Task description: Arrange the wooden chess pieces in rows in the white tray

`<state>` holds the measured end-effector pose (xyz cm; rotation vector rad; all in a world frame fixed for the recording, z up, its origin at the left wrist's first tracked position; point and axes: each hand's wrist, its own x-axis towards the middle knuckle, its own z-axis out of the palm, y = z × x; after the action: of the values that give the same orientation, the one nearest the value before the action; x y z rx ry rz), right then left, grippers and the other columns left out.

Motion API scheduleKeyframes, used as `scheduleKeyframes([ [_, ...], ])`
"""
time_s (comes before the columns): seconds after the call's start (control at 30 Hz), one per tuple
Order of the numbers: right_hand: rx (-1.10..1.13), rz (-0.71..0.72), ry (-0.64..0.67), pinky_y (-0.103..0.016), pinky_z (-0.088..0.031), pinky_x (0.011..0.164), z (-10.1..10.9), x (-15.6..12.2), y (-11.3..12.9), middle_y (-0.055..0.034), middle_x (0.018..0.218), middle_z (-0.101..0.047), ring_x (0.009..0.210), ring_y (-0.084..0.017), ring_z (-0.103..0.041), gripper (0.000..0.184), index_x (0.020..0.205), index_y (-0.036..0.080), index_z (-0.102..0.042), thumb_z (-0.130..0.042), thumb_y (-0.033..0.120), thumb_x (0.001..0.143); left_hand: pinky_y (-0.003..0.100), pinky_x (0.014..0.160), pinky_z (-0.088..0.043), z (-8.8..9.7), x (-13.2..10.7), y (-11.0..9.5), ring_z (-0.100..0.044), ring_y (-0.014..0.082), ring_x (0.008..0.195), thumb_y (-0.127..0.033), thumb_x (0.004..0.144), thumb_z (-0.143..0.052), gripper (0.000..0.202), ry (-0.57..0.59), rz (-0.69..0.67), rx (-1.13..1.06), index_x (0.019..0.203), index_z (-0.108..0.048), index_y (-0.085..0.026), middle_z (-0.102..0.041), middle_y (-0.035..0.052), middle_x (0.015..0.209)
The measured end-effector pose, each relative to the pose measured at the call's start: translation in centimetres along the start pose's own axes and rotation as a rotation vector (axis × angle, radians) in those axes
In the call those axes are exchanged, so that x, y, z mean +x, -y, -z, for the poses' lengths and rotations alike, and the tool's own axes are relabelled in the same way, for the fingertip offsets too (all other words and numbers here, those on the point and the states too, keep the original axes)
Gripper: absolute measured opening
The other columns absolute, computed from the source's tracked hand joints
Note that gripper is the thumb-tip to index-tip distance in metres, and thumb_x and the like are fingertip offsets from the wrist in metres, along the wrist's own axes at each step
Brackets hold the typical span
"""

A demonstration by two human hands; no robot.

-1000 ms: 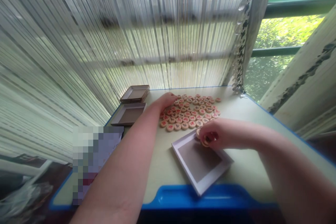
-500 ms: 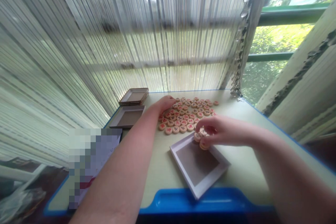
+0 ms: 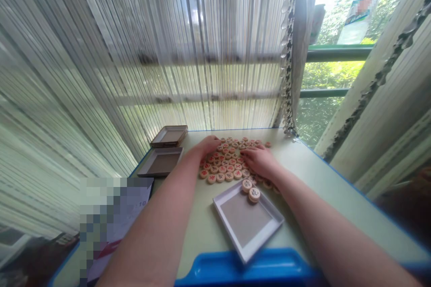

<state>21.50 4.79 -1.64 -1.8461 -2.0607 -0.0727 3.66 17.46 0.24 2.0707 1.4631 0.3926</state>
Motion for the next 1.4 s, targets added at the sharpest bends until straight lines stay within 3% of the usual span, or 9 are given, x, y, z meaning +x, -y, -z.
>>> scheduleKeyframes([
  [0.2,-0.036,-0.065,-0.031,-0.036,-0.035,0.091,0.0,0.4,0.0,-0.0073,0.099,-0.067,0.103,-0.023,-0.048,0.03,0.098,0.022,-0.067,-0.047,0.038,0.082,0.027,0.073,-0.046,-0.1,0.5,0.0,-0.06,0.0211,0.089,-0.039,0.082,-0.043,0.03,-0.024,-0.014,0.097,0.086,-0.061,-0.015,-0.066,0.0117,0.098],
  [0.33,-0.001,-0.08,-0.061,-0.036,-0.037,0.089,-0.3,0.5,-0.2,-0.0062,0.096,-0.067,0.103,-0.024,-0.049,0.033,0.104,0.021,-0.064,-0.053,0.036,0.077,0.033,0.083,-0.042,0.0,-0.4,-1.3,-0.057,0.0261,0.098,-0.046,0.087,-0.032,0.045,-0.145,-0.004,0.146,0.093,-0.058,-0.01,-0.063,0.0183,0.104],
  [0.43,0.068,-0.082,-0.067,-0.033,-0.04,0.083,-0.5,0.5,-0.3,-0.005,0.093,-0.067,0.094,-0.022,-0.054,0.029,0.099,0.02,-0.064,-0.054,0.029,0.073,0.032,0.081,-0.042,0.7,-2.2,-3.5,-0.056,0.0254,0.099,-0.046,0.087,-0.033,0.045,-0.338,0.033,0.102,0.103,-0.054,-0.01,-0.061,0.017,0.107],
  [0.6,0.24,-0.059,-0.147,-0.029,-0.043,0.076,0.1,0.0,-0.2,-0.0057,0.088,-0.067,0.081,-0.018,-0.058,0.024,0.088,0.018,-0.065,-0.051,0.033,0.076,0.028,0.072,-0.043,1.4,-7.3,-6.2,-0.06,0.0208,0.085,-0.048,0.083,-0.042,0.04,-0.273,-0.048,0.038,0.102,-0.056,-0.015,-0.064,0.0117,0.101],
  [0.7,0.365,-0.069,-0.186,-0.028,-0.043,0.072,1.7,-0.9,0.4,-0.0051,0.087,-0.067,0.077,-0.017,-0.059,0.027,0.089,0.018,-0.065,-0.053,0.038,0.075,0.03,0.072,-0.043,0.3,-10.9,-5.5,-0.06,0.0231,0.085,-0.045,0.08,-0.048,0.033,-0.269,0.016,0.14,0.09,-0.06,-0.016,-0.065,0.0112,0.093],
  [0.87,0.643,-0.109,-0.108,-0.027,-0.044,0.063,4.8,-5.1,2.6,-0.007,0.081,-0.066,0.07,-0.016,-0.058,0.036,0.088,0.013,-0.065,-0.061,0.044,0.068,0.032,0.075,-0.043,-2.8,-16.5,-3.0,-0.058,0.0222,0.087,-0.04,0.082,-0.046,0.027,-0.493,-0.057,0.163,0.087,-0.06,-0.017,-0.062,0.0107,0.096],
  [1.0,0.784,-0.137,-0.155,-0.027,-0.044,0.061,4.4,-10.7,4.4,-0.0072,0.08,-0.066,0.069,-0.016,-0.057,0.038,0.089,0.015,-0.064,-0.06,0.047,0.068,0.032,0.083,-0.042,-5.2,-19.4,-1.9,-0.055,0.0224,0.092,-0.046,0.08,-0.048,0.034,-0.605,-0.101,0.156,0.089,-0.06,-0.016,-0.062,0.0107,0.092],
  [1.17,0.658,-0.258,-0.4,-0.029,-0.042,0.066,2.3,-15.4,5.0,-0.0066,0.082,-0.067,0.068,-0.016,-0.054,0.033,0.082,0.017,-0.066,-0.058,0.046,0.069,0.029,0.079,-0.045,-6.7,-20.3,-1.2,-0.058,0.0202,0.087,-0.043,0.075,-0.056,0.034,-0.538,-0.106,0.12,0.095,-0.061,-0.016,-0.062,0.0099,0.097],
  [1.4,0.495,-0.113,-0.213,-0.032,-0.04,0.074,1.7,-14.9,5.2,-0.0037,0.078,-0.066,0.077,-0.019,-0.055,0.021,0.074,0.02,-0.067,-0.059,0.039,0.069,0.025,0.08,-0.045,-6.2,-19.3,0.0,-0.06,0.0171,0.085,-0.019,0.077,-0.052,0.019,-0.501,-0.123,0.09,0.084,-0.069,-0.018,-0.067,0.007,0.089],
])
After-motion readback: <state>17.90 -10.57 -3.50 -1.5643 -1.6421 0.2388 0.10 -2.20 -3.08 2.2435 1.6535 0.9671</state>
